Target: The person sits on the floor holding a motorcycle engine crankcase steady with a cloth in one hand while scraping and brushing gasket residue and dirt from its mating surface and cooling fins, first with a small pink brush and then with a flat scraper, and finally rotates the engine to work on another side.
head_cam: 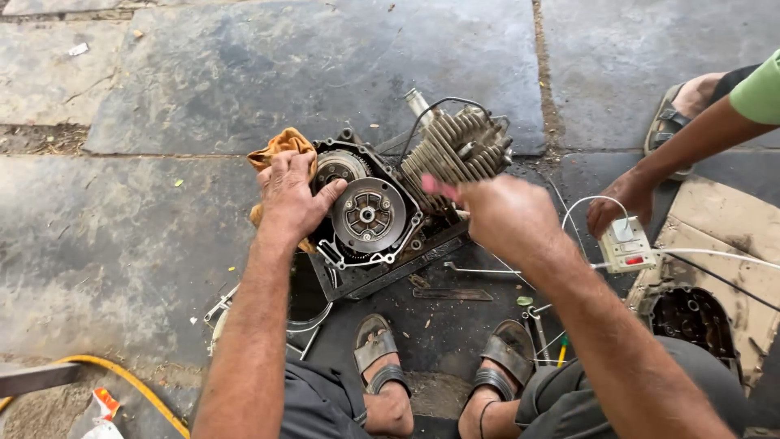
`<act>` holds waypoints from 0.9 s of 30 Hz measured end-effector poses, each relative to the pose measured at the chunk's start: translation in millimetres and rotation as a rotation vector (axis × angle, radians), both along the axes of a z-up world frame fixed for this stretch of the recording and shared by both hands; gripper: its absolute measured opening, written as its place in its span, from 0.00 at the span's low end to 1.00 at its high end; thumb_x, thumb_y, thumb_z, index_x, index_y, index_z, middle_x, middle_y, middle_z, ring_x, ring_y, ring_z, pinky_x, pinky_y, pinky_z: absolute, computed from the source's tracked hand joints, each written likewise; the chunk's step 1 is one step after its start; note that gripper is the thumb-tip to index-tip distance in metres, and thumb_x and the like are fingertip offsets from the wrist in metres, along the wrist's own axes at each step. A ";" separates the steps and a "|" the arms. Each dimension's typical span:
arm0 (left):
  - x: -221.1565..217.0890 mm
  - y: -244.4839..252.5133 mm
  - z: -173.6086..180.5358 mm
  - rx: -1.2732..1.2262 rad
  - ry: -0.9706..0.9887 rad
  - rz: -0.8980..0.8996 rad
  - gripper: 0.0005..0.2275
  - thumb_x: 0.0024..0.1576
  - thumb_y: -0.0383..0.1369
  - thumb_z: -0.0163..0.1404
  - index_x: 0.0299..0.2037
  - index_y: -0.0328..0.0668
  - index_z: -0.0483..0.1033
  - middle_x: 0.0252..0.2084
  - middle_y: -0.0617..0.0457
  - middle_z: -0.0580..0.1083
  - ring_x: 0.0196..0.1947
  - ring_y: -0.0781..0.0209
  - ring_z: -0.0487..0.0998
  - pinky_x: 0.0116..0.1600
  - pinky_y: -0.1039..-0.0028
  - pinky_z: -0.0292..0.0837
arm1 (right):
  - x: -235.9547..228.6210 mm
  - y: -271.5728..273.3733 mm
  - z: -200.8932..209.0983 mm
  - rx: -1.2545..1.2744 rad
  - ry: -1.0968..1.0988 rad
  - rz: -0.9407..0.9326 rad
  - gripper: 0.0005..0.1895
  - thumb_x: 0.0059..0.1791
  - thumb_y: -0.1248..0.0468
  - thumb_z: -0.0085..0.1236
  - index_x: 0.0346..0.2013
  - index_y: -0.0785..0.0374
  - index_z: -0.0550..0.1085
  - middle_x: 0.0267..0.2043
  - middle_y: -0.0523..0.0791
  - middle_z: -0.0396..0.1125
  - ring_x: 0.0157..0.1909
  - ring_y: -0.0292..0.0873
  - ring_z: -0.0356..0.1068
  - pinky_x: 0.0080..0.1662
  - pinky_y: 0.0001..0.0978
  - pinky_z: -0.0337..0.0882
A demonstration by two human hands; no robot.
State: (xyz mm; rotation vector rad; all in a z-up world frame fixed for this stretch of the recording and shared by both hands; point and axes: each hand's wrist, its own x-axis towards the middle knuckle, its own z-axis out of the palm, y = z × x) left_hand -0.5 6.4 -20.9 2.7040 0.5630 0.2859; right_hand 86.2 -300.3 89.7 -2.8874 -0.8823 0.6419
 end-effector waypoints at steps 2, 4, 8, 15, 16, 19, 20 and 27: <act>-1.7 -1.3 5.1 -0.013 0.004 0.012 0.35 0.52 0.57 0.60 0.65 0.45 0.69 0.65 0.43 0.62 0.66 0.41 0.56 0.70 0.52 0.52 | 0.4 17.5 -8.8 0.038 0.036 -0.043 0.20 0.56 0.67 0.44 0.60 0.50 0.73 0.30 0.48 0.76 0.26 0.45 0.75 0.26 0.40 0.76; 1.5 -2.9 9.2 -0.022 0.001 0.015 0.35 0.52 0.57 0.60 0.65 0.44 0.69 0.65 0.43 0.61 0.66 0.40 0.57 0.69 0.51 0.53 | 2.3 19.2 -39.5 0.082 0.065 -0.094 0.19 0.58 0.66 0.41 0.61 0.49 0.72 0.29 0.49 0.76 0.27 0.48 0.74 0.27 0.43 0.75; -0.1 -2.1 6.2 -0.055 0.019 0.037 0.36 0.50 0.58 0.60 0.65 0.47 0.69 0.65 0.44 0.61 0.66 0.40 0.55 0.69 0.51 0.54 | 8.5 11.4 -69.0 0.041 -0.191 0.238 0.20 0.51 0.70 0.46 0.56 0.57 0.76 0.29 0.47 0.74 0.28 0.42 0.76 0.29 0.37 0.76; 1.2 -2.6 7.6 -0.079 0.061 0.047 0.37 0.50 0.58 0.60 0.66 0.47 0.68 0.66 0.44 0.59 0.66 0.40 0.54 0.68 0.50 0.53 | -8.0 16.9 -76.6 0.014 -0.135 0.202 0.25 0.55 0.70 0.43 0.69 0.63 0.64 0.26 0.48 0.73 0.24 0.45 0.75 0.25 0.39 0.78; 0.9 -3.0 8.8 -0.082 0.061 0.058 0.37 0.50 0.58 0.60 0.66 0.47 0.68 0.66 0.44 0.59 0.66 0.40 0.54 0.68 0.50 0.53 | -6.0 9.3 -71.3 0.013 -0.134 0.214 0.25 0.55 0.70 0.43 0.69 0.63 0.64 0.26 0.48 0.73 0.24 0.45 0.75 0.25 0.39 0.78; -0.9 -3.0 9.2 -0.060 0.052 0.037 0.36 0.51 0.59 0.60 0.65 0.48 0.69 0.65 0.44 0.60 0.66 0.40 0.54 0.69 0.51 0.54 | -2.4 -1.0 -49.5 -0.019 -0.104 0.235 0.23 0.50 0.70 0.48 0.59 0.53 0.74 0.28 0.46 0.73 0.26 0.43 0.74 0.28 0.39 0.76; -0.4 -2.7 7.5 -0.050 0.035 0.028 0.36 0.51 0.58 0.60 0.65 0.47 0.69 0.66 0.44 0.61 0.66 0.41 0.55 0.70 0.51 0.54 | -2.7 3.3 -36.4 0.048 -0.137 0.201 0.22 0.52 0.69 0.48 0.60 0.52 0.73 0.28 0.47 0.73 0.26 0.45 0.74 0.27 0.41 0.75; -1.0 5.2 -6.5 0.022 -0.055 -0.029 0.36 0.53 0.58 0.60 0.65 0.43 0.70 0.65 0.43 0.62 0.67 0.42 0.57 0.71 0.50 0.53 | 7.0 -10.9 -85.9 0.100 -0.035 0.189 0.19 0.50 0.69 0.52 0.54 0.52 0.79 0.32 0.46 0.75 0.29 0.41 0.73 0.33 0.41 0.75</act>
